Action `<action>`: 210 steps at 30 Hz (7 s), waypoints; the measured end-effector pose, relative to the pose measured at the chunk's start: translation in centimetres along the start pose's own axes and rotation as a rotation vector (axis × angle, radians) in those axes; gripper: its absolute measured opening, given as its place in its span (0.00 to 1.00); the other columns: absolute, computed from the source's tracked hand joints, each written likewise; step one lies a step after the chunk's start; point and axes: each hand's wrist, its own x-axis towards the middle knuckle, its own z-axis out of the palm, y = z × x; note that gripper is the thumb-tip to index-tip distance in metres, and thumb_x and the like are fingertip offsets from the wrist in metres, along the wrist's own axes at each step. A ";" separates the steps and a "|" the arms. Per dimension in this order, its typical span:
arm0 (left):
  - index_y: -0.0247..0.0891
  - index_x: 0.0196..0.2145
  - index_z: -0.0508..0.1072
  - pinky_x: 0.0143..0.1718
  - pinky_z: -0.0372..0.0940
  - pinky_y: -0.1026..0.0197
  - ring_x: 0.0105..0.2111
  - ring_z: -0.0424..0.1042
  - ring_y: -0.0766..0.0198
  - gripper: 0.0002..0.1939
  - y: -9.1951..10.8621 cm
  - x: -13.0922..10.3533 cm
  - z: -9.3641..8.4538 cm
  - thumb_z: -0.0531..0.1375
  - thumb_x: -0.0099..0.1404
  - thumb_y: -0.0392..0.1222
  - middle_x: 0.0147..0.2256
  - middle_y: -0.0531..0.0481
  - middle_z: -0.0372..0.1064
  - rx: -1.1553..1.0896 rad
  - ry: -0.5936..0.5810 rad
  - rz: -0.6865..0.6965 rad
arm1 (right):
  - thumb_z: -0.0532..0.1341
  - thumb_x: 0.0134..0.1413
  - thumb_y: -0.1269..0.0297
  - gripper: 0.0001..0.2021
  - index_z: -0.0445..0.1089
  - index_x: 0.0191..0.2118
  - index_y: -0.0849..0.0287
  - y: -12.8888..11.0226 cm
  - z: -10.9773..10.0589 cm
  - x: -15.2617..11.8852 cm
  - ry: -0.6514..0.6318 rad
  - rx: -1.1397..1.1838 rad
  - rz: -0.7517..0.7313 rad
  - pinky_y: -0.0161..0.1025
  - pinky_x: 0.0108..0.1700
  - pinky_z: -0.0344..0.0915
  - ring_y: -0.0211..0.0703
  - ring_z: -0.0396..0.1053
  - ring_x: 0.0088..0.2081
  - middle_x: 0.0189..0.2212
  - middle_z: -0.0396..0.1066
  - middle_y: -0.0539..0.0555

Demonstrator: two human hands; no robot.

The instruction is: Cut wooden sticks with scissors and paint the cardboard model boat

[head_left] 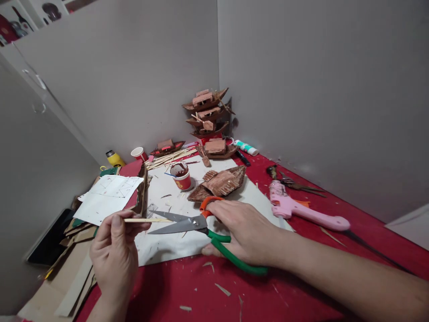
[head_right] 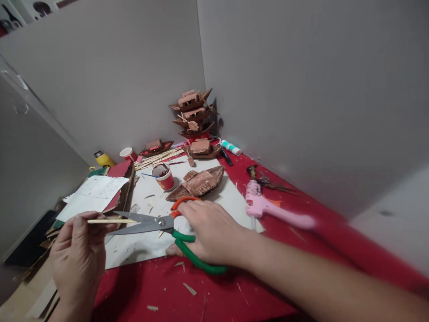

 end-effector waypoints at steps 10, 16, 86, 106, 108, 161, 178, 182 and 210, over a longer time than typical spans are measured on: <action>0.36 0.32 0.77 0.28 0.73 0.65 0.23 0.75 0.67 0.08 0.1 -0.1 -0.1 0.62 0.62 0.44 0.28 0.53 0.74 0.040 0.002 0.019 | 0.57 0.51 0.38 0.26 0.67 0.38 0.61 0.1 -0.1 0.1 0.065 -0.068 -0.059 0.42 0.35 0.59 0.50 0.69 0.34 0.32 0.71 0.57; 0.36 0.30 0.77 0.28 0.73 0.64 0.24 0.76 0.64 0.10 0.0 -0.3 -0.4 0.63 0.61 0.46 0.28 0.52 0.74 0.071 -0.004 -0.015 | 0.57 0.52 0.39 0.25 0.67 0.35 0.60 0.1 0.1 0.2 0.043 -0.065 -0.054 0.41 0.33 0.59 0.49 0.70 0.31 0.29 0.72 0.56; 0.38 0.37 0.73 0.31 0.72 0.63 0.27 0.76 0.65 0.11 -1.9 -2.2 0.7 0.62 0.62 0.48 0.30 0.49 0.76 -0.122 -0.406 -0.509 | 0.65 0.49 0.54 0.16 0.62 0.33 0.59 -2.9 1.2 -0.1 -0.125 1.382 0.291 0.33 0.27 0.62 0.34 0.64 0.23 0.24 0.68 0.49; 0.34 0.35 0.76 0.30 0.67 0.64 0.26 0.74 0.65 0.08 -1.4 -2.0 0.5 0.65 0.59 0.41 0.27 0.46 0.77 -0.005 -0.847 -0.744 | 0.58 0.57 0.62 0.06 0.62 0.36 0.58 -1.7 1.9 -0.3 0.114 1.134 0.221 0.33 0.30 0.62 0.35 0.62 0.26 0.25 0.63 0.47; 0.34 0.34 0.75 0.29 0.66 0.65 0.25 0.74 0.65 0.09 -1.4 -2.2 0.8 0.65 0.59 0.43 0.26 0.46 0.77 -0.015 -0.928 -0.822 | 0.59 0.54 0.66 0.04 0.62 0.35 0.58 -1.8 1.8 -0.3 0.126 1.057 0.198 0.34 0.32 0.62 0.36 0.61 0.27 0.26 0.62 0.47; 0.36 0.37 0.67 0.28 0.66 0.64 0.23 0.70 0.67 0.08 0.4 0.5 -0.2 0.60 0.62 0.42 0.28 0.48 0.74 0.056 -0.690 -0.565 | 0.62 0.54 0.57 0.11 0.64 0.38 0.57 -1.3 2.3 -0.5 -0.003 0.747 0.160 0.34 0.33 0.63 0.39 0.65 0.30 0.30 0.68 0.49; 0.38 0.33 0.73 0.32 0.70 0.65 0.28 0.74 0.67 0.07 0.9 1.2 -0.7 0.67 0.56 0.40 0.30 0.52 0.74 -0.145 -0.326 -0.303 | 0.62 0.52 0.52 0.16 0.60 0.39 0.57 -1.1 0.9 -0.6 0.024 0.159 0.028 0.38 0.31 0.56 0.45 0.65 0.30 0.32 0.69 0.54; 0.37 0.32 0.73 0.32 0.70 0.64 0.29 0.75 0.66 0.07 0.8 1.0 -0.7 0.67 0.56 0.40 0.30 0.51 0.74 -0.135 -0.315 -0.290 | 0.62 0.51 0.49 0.19 0.62 0.40 0.58 -1.0 0.6 -0.3 0.065 0.082 0.011 0.40 0.33 0.59 0.48 0.66 0.34 0.34 0.69 0.56; 0.39 0.33 0.74 0.34 0.73 0.59 0.31 0.75 0.62 0.02 -0.2 -0.1 -1.3 0.61 0.63 0.38 0.32 0.51 0.73 0.069 -0.297 0.045 | 0.57 0.54 0.44 0.22 0.66 0.38 0.61 -0.9 0.8 -0.2 0.002 -0.079 0.012 0.42 0.34 0.61 0.50 0.68 0.34 0.33 0.71 0.58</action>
